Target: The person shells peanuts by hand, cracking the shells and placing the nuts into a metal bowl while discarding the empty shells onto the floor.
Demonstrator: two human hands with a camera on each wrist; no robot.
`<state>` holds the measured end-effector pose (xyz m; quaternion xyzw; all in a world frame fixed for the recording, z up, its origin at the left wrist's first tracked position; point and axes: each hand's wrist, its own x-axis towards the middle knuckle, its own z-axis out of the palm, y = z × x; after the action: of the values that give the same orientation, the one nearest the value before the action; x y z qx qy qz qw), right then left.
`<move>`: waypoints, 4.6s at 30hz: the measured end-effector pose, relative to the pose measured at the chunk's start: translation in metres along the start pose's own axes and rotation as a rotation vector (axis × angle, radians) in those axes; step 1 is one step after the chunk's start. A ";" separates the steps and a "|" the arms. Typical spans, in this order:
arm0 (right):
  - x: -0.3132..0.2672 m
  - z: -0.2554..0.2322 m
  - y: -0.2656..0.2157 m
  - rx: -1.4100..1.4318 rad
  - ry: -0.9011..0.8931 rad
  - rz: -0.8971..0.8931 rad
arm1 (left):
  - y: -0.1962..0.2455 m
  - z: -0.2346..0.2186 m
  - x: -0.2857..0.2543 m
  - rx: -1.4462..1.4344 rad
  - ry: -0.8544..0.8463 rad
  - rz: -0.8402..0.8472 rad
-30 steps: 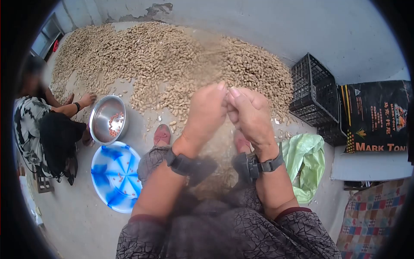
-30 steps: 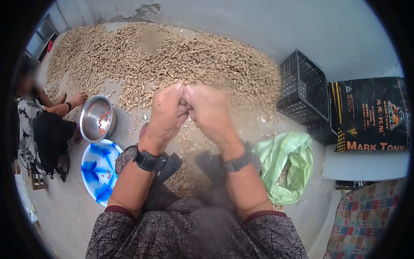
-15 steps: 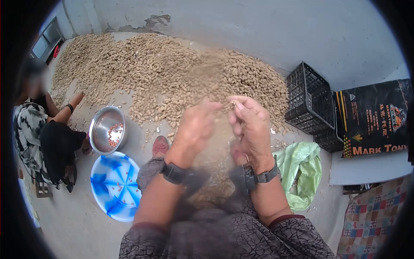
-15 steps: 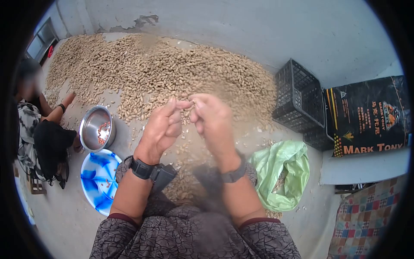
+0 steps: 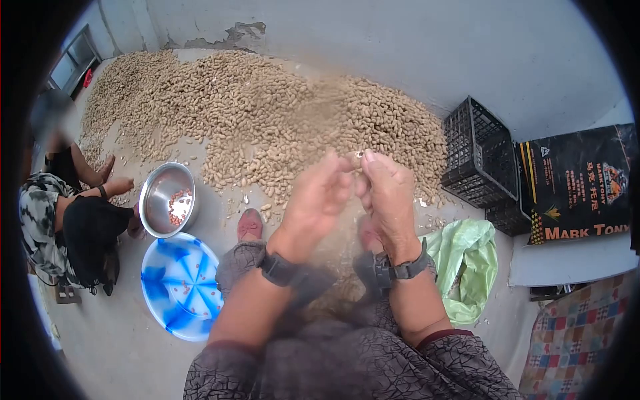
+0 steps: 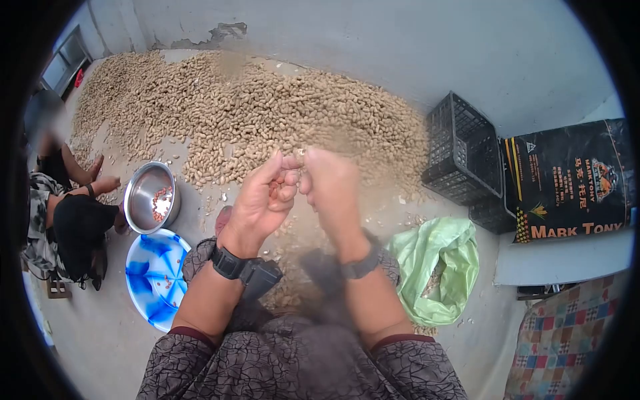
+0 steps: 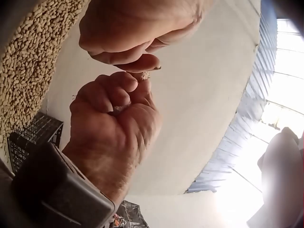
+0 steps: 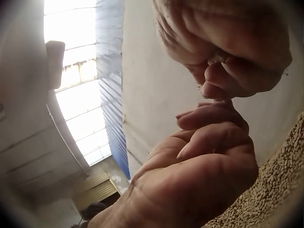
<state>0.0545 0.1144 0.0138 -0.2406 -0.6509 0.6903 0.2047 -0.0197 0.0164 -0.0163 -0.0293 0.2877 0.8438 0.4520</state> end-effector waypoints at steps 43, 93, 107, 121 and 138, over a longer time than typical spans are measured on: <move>-0.008 -0.009 -0.009 0.279 -0.318 -0.058 | -0.007 0.011 -0.018 0.470 -0.242 0.307; -0.004 0.004 -0.003 0.128 -0.138 -0.041 | -0.022 0.005 0.003 0.781 0.142 0.829; -0.004 -0.014 -0.012 0.280 -0.124 0.088 | -0.027 0.013 -0.004 1.097 0.005 1.045; -0.004 0.000 0.000 0.363 -0.088 0.142 | -0.030 0.013 -0.002 1.032 0.189 1.007; 0.003 0.023 0.023 0.214 -0.082 -0.145 | -0.023 -0.002 0.000 0.589 0.208 0.701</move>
<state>0.0391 0.0959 -0.0082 -0.1413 -0.5971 0.7484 0.2518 -0.0015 0.0254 -0.0282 0.1146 0.5515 0.8205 0.0976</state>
